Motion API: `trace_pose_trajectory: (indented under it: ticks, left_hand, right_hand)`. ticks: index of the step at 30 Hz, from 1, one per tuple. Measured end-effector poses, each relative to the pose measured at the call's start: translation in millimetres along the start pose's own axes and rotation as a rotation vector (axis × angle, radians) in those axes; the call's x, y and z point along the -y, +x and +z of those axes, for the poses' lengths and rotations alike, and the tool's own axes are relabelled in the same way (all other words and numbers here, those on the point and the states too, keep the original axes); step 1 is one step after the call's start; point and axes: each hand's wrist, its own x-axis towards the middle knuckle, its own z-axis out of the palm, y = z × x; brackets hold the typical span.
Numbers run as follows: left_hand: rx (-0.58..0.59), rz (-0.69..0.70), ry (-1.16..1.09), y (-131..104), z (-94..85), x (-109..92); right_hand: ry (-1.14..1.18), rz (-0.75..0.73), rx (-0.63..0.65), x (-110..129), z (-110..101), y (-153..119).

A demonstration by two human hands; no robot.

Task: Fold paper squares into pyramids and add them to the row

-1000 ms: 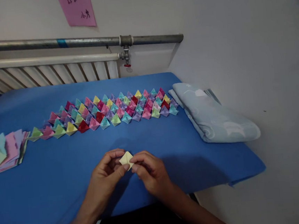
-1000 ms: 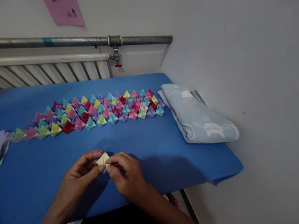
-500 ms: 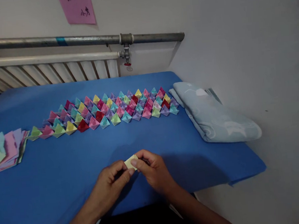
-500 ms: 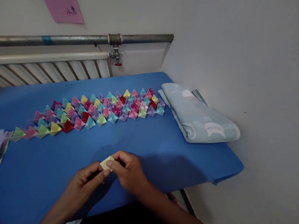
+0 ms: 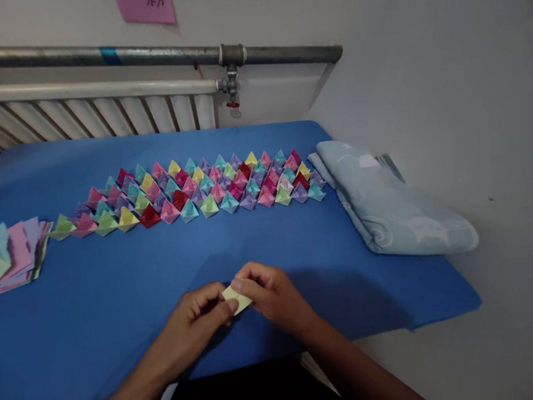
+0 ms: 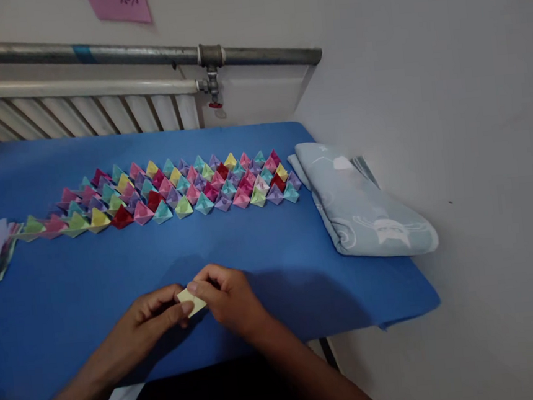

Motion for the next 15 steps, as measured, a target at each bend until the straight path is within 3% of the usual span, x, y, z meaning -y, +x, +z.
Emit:
trace_pose_trajectory:
  ticks: [3,5,9,12,15]
  left_hand:
    - [-0.034,-0.074,0.023,0.4,-0.2,4.0]
    - [-0.108,-0.037,0.152,-1.6,-2.6,8.6]
    - [-0.421,0.398,0.548,-9.2,-11.0,19.6]
    - [-0.381,0.623,0.734,-12.7,-13.4,30.4]
    - [-0.384,0.687,0.837,-13.0,-10.9,42.6]
  right_hand:
    - [-0.057,0.026,-0.015,-1.0,-0.6,3.9]
    - [-0.187,-0.007,-0.026,-2.3,-0.4,4.5]
    - [-0.515,-0.17,0.045,-5.1,4.1,3.3]
    - [-0.635,-0.236,0.106,-7.6,10.9,3.1]
    - [-0.84,-0.278,0.11,-9.9,16.4,3.8]
